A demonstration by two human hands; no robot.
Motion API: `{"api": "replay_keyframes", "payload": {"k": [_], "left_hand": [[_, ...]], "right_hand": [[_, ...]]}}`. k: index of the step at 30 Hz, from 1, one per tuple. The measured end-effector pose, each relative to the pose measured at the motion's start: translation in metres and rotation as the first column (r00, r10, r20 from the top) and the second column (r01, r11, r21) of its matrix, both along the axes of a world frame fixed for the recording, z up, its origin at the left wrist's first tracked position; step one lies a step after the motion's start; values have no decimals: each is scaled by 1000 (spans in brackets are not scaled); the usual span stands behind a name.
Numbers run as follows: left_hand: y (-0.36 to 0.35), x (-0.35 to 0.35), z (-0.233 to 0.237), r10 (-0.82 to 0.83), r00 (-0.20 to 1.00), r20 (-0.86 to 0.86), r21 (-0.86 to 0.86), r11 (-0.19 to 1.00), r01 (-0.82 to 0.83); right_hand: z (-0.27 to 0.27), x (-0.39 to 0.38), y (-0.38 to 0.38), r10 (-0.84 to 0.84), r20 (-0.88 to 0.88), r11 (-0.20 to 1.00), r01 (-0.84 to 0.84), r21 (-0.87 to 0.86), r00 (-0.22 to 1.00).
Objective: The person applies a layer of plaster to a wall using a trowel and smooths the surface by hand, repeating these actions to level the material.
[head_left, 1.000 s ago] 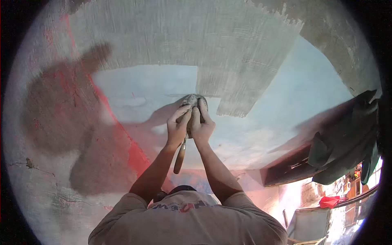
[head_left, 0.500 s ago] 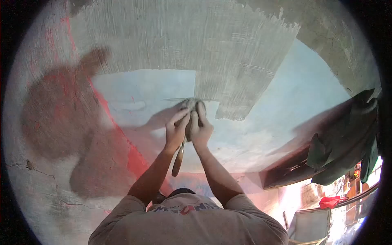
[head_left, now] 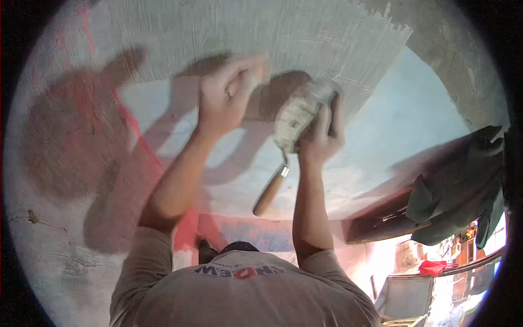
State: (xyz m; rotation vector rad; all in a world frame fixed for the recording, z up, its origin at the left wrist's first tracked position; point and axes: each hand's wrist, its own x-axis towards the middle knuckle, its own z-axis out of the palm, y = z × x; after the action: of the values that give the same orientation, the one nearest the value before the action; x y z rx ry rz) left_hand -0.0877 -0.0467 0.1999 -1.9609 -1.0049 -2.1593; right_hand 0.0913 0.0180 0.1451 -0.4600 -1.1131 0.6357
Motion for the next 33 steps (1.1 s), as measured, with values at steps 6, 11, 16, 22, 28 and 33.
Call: {"api": "replay_keyframes", "payload": {"k": [6, 11, 16, 22, 28, 33], "left_hand": [[50, 2, 101, 666, 574, -476, 492, 743, -454], [92, 50, -7, 681, 118, -723, 548, 669, -502], [86, 18, -166, 326, 107, -939, 275, 902, -333], [103, 10, 16, 606, 152, -780, 516, 762, -392], [112, 30, -20, 498, 173, -850, 413, 832, -369], [107, 55, -213, -137, 417, -898, -156, 988, -13]], "right_hand": [[-60, 61, -21, 33, -36, 962, -41, -269, 999], [-113, 93, -39, 24, -53, 914, -44, -404, 998], [-127, 104, -55, -41, -8, 877, 32, -480, 999], [-141, 129, -47, -118, -4, 872, 102, -479, 993], [-156, 133, -42, -100, -24, 859, 75, -506, 995], [-148, 127, -45, -29, -83, 895, -11, -446, 996]]}}
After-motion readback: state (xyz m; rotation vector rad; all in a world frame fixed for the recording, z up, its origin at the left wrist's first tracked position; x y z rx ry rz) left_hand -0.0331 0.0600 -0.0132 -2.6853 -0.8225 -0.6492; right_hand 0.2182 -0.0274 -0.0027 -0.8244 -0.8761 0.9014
